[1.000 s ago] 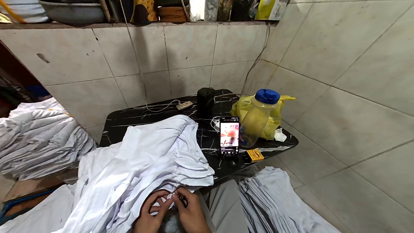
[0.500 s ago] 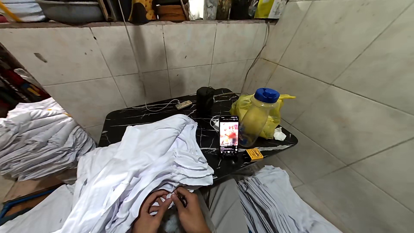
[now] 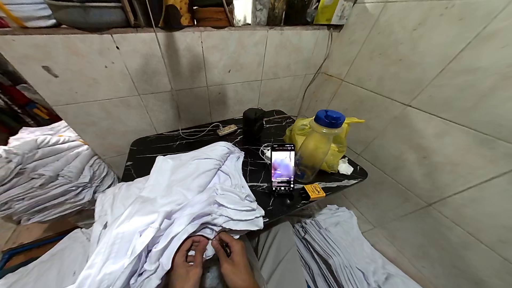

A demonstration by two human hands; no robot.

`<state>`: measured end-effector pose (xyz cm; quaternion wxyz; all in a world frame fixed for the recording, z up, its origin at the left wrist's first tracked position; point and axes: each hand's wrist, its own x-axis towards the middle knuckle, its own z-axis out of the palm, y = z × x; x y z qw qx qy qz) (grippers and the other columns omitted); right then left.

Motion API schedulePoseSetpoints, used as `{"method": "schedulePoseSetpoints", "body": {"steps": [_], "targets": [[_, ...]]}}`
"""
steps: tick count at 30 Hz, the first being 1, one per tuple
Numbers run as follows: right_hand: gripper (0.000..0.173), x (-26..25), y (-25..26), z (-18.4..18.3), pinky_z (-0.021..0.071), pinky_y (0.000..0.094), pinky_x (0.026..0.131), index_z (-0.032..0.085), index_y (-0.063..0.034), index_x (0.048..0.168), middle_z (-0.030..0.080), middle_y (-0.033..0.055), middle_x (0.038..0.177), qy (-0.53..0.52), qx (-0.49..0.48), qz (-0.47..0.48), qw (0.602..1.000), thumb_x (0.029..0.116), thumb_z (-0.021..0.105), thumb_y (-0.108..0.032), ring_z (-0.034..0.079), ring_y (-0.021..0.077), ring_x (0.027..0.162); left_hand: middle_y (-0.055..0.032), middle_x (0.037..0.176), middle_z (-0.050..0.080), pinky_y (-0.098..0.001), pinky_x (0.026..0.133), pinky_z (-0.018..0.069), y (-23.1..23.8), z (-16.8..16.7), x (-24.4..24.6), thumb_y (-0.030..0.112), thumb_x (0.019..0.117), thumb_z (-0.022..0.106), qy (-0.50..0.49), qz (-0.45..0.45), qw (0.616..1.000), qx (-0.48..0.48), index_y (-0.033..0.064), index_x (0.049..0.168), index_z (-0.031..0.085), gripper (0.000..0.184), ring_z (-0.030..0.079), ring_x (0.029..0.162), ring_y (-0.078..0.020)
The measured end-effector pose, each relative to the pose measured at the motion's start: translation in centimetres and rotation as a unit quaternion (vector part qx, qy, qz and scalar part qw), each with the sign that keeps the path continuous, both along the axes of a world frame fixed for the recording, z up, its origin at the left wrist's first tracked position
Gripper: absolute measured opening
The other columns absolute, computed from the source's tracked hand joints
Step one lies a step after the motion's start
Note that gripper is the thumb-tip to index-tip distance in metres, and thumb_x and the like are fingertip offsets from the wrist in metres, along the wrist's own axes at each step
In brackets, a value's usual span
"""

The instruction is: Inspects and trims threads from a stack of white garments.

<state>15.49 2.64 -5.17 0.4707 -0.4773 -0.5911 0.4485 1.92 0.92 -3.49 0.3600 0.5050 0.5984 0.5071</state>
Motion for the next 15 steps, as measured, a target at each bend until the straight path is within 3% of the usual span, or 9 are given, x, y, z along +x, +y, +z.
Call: {"method": "schedulePoseSetpoints", "body": {"steps": [3,6,15], "targets": [[0.022,-0.2,0.0,-0.1,0.0488,0.0256,0.064,0.069,0.0000,0.095,0.062,0.0039,0.075,0.000,-0.001,-0.001,1.000,0.1012,0.061,-0.020,0.056,0.0072,0.066,0.0007,0.087,0.068,-0.0171,0.062,0.0556,-0.1,-0.1,-0.1,0.010,0.0968,0.064,-0.004,0.000,1.000,-0.002,0.0005,0.102,0.069,0.012,0.065,0.070,0.0001],[0.030,-0.3,-0.2,0.1,0.0455,0.0242,0.059,0.069,0.0002,0.095,0.059,0.0027,0.073,0.012,-0.017,-0.008,1.000,0.0941,0.074,-0.030,0.052,0.0064,0.061,-0.0015,0.095,0.071,-0.0183,0.065,0.0571,-0.3,-0.1,-0.3,0.008,0.0954,0.065,-0.015,-0.004,1.000,-0.008,-0.0011,0.106,0.070,0.015,0.067,0.076,0.0000],[0.017,0.0,0.1,-0.4,0.0468,0.0207,0.061,0.069,-0.0005,0.095,0.061,0.0003,0.076,0.045,-0.010,0.003,0.999,0.0941,0.071,-0.017,0.054,0.0027,0.064,-0.0025,0.111,0.073,-0.0199,0.066,0.0579,-0.8,-1.1,-1.5,0.005,0.0952,0.068,-0.043,-0.073,0.996,0.029,0.0001,0.115,0.071,0.021,0.067,0.078,-0.0013]]}}
